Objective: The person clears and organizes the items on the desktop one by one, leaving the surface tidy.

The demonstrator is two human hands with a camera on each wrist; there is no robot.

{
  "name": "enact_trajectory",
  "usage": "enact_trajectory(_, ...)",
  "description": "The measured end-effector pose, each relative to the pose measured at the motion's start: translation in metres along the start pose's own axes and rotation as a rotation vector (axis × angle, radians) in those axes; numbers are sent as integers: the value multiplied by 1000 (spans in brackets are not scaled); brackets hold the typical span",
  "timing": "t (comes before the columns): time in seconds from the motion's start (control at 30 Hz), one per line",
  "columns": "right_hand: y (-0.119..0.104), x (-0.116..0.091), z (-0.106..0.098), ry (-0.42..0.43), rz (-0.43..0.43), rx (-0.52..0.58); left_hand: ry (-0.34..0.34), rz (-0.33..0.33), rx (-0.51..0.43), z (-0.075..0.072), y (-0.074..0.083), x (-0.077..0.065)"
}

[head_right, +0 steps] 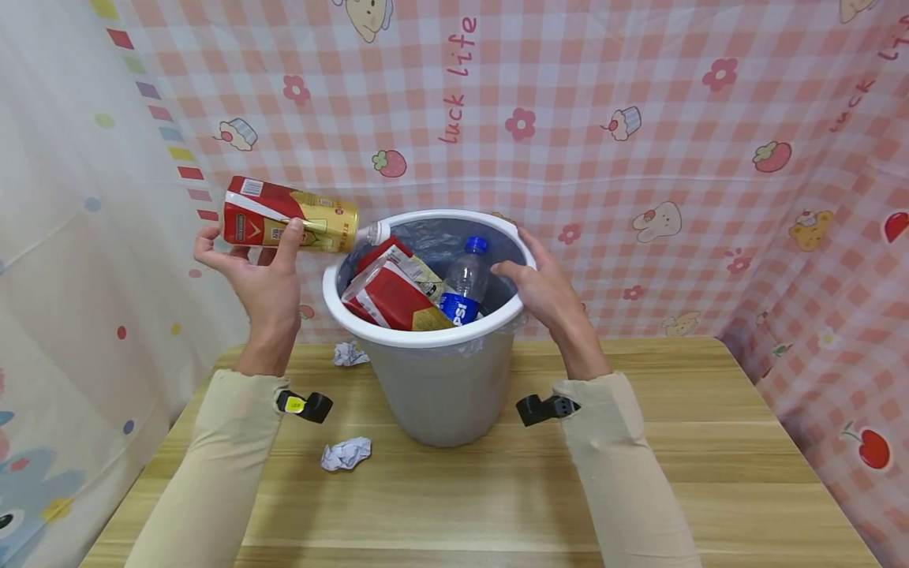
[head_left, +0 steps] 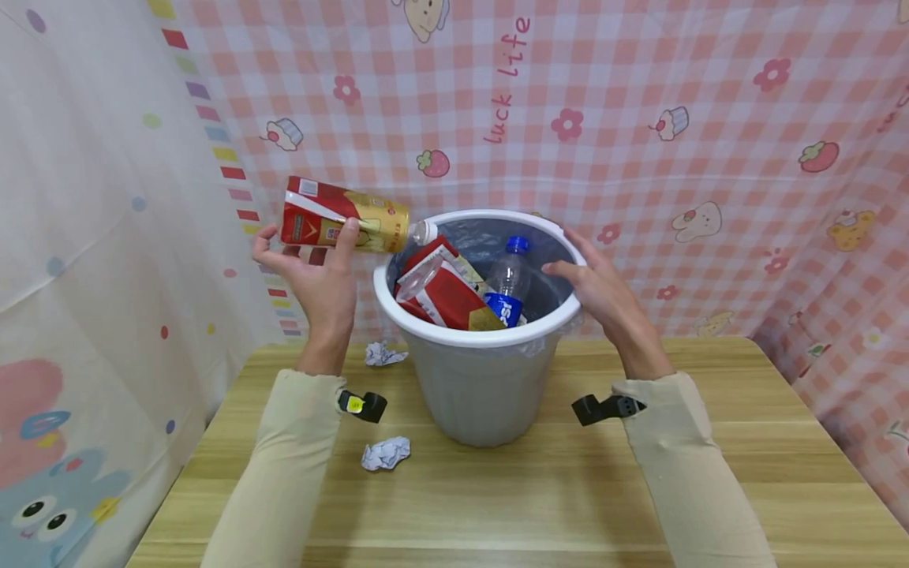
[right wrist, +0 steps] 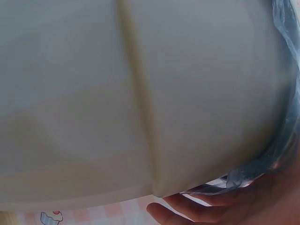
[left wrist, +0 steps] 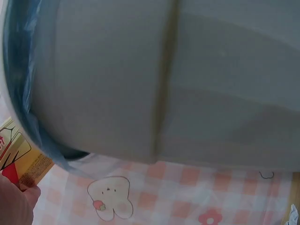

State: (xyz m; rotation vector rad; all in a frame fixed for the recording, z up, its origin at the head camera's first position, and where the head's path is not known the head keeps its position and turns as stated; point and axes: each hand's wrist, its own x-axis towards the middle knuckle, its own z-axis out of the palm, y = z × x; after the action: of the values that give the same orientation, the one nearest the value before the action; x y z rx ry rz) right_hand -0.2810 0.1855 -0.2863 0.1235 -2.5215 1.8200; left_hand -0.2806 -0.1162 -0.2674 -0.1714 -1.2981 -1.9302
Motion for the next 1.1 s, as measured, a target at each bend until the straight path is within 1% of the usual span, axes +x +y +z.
enact_trajectory(0.07,0,0,0,-1,2,3,-21,1,5,3,-3,1)
enact_trajectory(0.13,0,0,0,0,5,0,-42,-1,34,4,-9,4)
enact_trajectory(0.23,0,0,0,2,11,-5,-77,-32,77,5,-18,8)
enact_trajectory(0.33,-1,-1,0,4,11,-8,-115,-69,103,7,-23,9)
enact_trajectory(0.43,-1,-1,0,5,6,-6,-151,-81,107,9,-24,9)
enact_trajectory(0.6,-1,-1,0,6,4,-10,-202,-67,156,12,-28,8)
enact_trajectory(0.8,0,-2,0,7,8,-12,-274,-52,255,16,-28,9)
enact_trajectory(0.93,1,-2,0,13,5,-11,-324,-70,330,18,-26,8)
enact_trajectory(1.03,1,-1,1,9,-2,-9,-339,-96,402,19,-24,6)
enact_trajectory(1.1,1,-1,1,7,-4,-8,-348,-102,447,19,-23,5)
